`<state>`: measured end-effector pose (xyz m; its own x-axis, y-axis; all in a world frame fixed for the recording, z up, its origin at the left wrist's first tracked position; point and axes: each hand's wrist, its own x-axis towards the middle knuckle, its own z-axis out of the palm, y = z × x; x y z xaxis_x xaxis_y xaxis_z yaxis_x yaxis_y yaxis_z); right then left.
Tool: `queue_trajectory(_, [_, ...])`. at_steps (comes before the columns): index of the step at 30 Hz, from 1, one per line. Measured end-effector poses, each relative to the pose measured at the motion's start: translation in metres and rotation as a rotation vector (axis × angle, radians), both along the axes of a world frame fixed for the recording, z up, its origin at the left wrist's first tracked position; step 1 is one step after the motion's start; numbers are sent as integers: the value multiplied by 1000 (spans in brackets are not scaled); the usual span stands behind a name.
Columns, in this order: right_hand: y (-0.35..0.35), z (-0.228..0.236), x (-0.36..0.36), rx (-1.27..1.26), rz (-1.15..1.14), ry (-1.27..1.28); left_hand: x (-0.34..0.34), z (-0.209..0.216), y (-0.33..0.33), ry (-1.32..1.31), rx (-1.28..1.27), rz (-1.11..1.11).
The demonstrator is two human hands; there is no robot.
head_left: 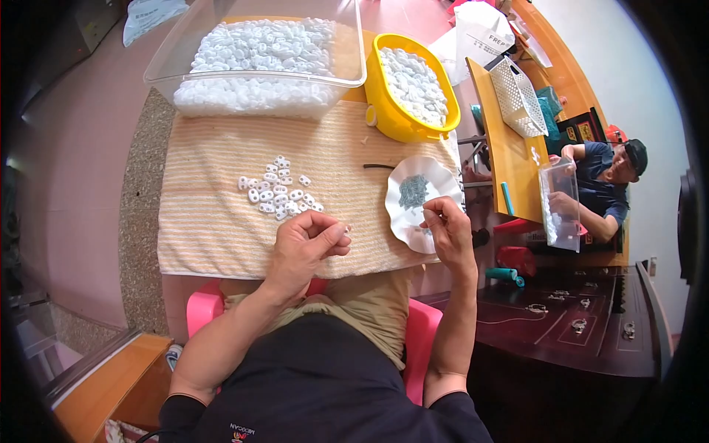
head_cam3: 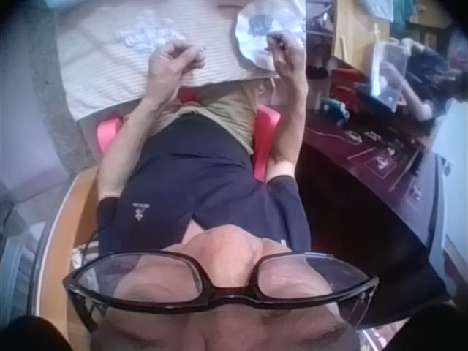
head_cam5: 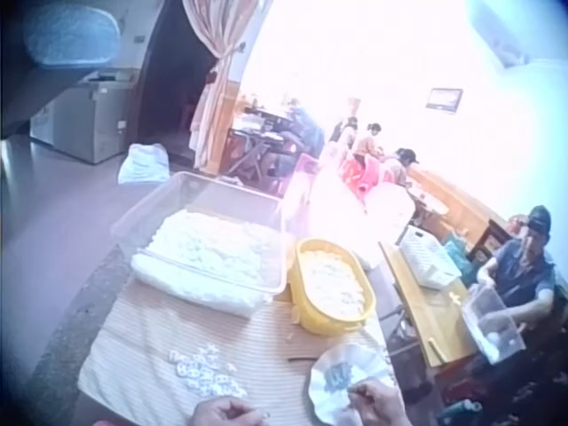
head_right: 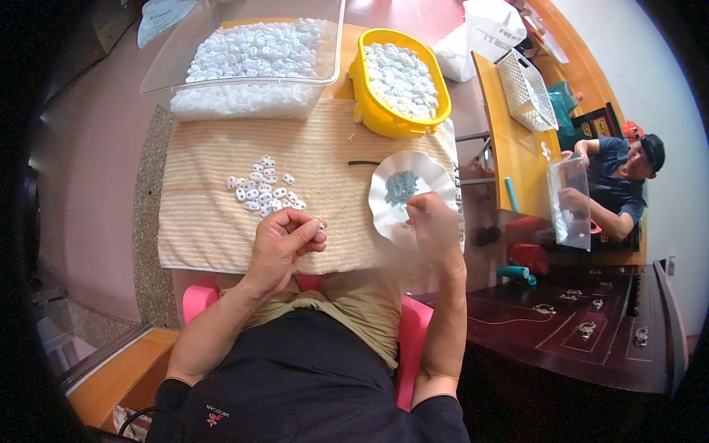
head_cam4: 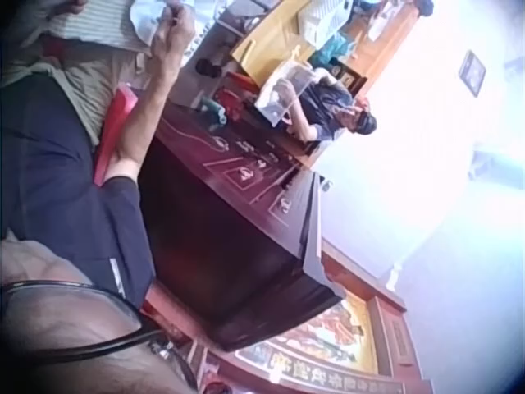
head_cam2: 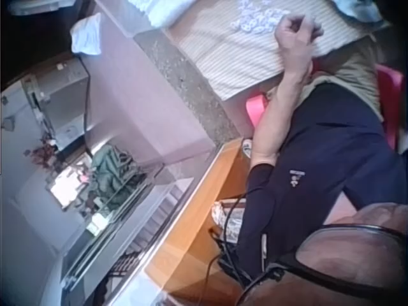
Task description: Assembling small white plastic components by manually inserting metal pins.
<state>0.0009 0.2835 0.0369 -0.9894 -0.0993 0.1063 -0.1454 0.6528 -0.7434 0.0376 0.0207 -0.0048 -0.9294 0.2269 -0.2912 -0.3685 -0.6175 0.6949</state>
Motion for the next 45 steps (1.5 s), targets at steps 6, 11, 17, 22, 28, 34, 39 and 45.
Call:
queue_trajectory(6, [-4, -2, 5, -38, -17, -40, 0, 3, 2, -13, -13, -9])
queue_trajectory(11, [-38, -13, 19, -314, 53, -151, 1, 4, 3, -26, -10, -33])
queue_trajectory(17, [-79, -25, 25, -539, 95, -273, 1, 3, 0, -60, 42, -75])
queue_trajectory(22, [-91, -28, 24, -654, 58, -339, 0, 4, -2, -70, 58, -89])
queue_trajectory(28, [-93, -28, 23, -692, 80, -320, 0, 1, -2, -78, 70, -80])
queue_trajectory(34, [-92, -32, 24, -662, 71, -282, 0, 0, 0, -88, 90, -80])
queue_trajectory(39, [-93, -35, 26, -724, 42, -325, 0, 0, -1, -88, 111, -90])
queue_trajectory(45, [-87, -46, 28, -763, 25, -378, 0, -1, -1, -81, 120, -90])
